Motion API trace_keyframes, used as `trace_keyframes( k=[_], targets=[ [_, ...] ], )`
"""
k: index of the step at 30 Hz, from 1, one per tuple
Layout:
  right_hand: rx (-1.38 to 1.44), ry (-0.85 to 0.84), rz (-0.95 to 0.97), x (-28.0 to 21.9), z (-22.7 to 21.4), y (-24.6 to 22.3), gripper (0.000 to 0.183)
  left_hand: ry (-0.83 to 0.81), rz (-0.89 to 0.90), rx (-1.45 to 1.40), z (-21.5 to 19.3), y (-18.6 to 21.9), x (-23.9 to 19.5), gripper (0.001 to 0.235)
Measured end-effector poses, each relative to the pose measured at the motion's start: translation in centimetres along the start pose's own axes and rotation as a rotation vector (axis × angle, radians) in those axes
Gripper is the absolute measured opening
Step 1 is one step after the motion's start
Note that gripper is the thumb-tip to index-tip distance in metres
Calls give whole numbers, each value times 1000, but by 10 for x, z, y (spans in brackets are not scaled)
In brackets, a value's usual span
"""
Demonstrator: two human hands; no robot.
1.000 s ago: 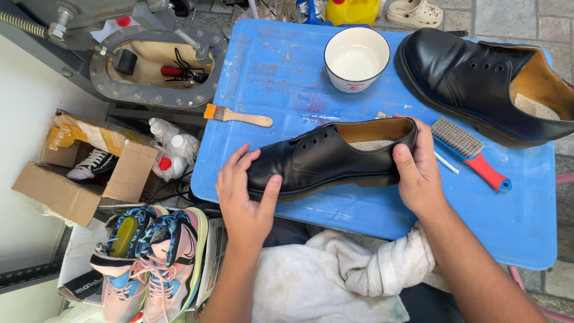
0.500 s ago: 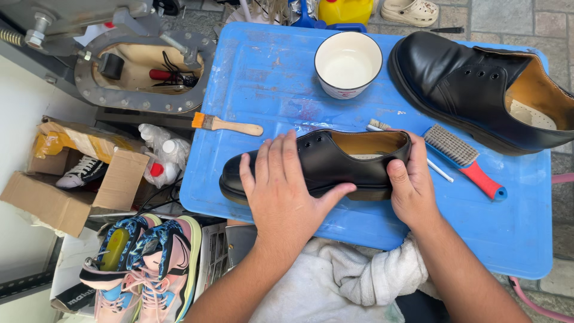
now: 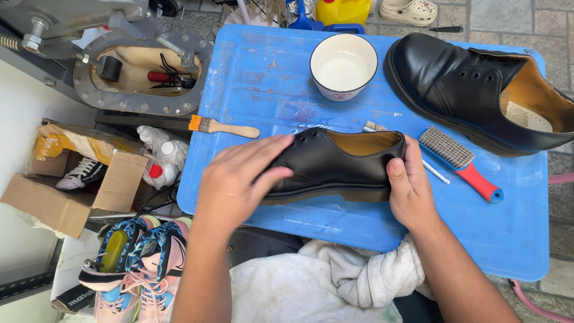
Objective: The person cleans the sole of a black leather shoe using a brush and a white cloth. They then wipe the upper part of the shoe with the cloth and use a toothbrush to scrub the welt area. The person finishes by wiping the shoe again with the cloth.
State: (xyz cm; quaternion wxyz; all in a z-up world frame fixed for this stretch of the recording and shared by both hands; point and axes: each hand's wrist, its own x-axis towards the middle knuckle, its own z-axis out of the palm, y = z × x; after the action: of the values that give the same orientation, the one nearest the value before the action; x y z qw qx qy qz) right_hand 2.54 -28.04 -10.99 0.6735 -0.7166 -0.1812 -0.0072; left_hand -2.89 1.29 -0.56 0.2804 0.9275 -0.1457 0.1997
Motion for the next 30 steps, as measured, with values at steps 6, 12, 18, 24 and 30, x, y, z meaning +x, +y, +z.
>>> trace_keyframes(
  k=[6, 12, 18, 24, 30],
  targets=[
    [21, 0, 15, 0, -1, -2, 62, 587, -501, -468, 27, -33, -46, 19],
    [74, 0, 2, 0, 1, 0, 65, 504, -355, -651, 59, -10, -67, 60],
    [23, 5, -17, -2, -1, 4, 67, 480, -623, -620, 52, -19, -65, 48],
    [8, 9, -35, -2, -2, 9, 68, 409, -483, -120, 29, -4, -51, 49],
    [25, -15, -57, -2, -2, 12, 67, 358, -274, -132, 16, 3, -39, 45]
  ],
)
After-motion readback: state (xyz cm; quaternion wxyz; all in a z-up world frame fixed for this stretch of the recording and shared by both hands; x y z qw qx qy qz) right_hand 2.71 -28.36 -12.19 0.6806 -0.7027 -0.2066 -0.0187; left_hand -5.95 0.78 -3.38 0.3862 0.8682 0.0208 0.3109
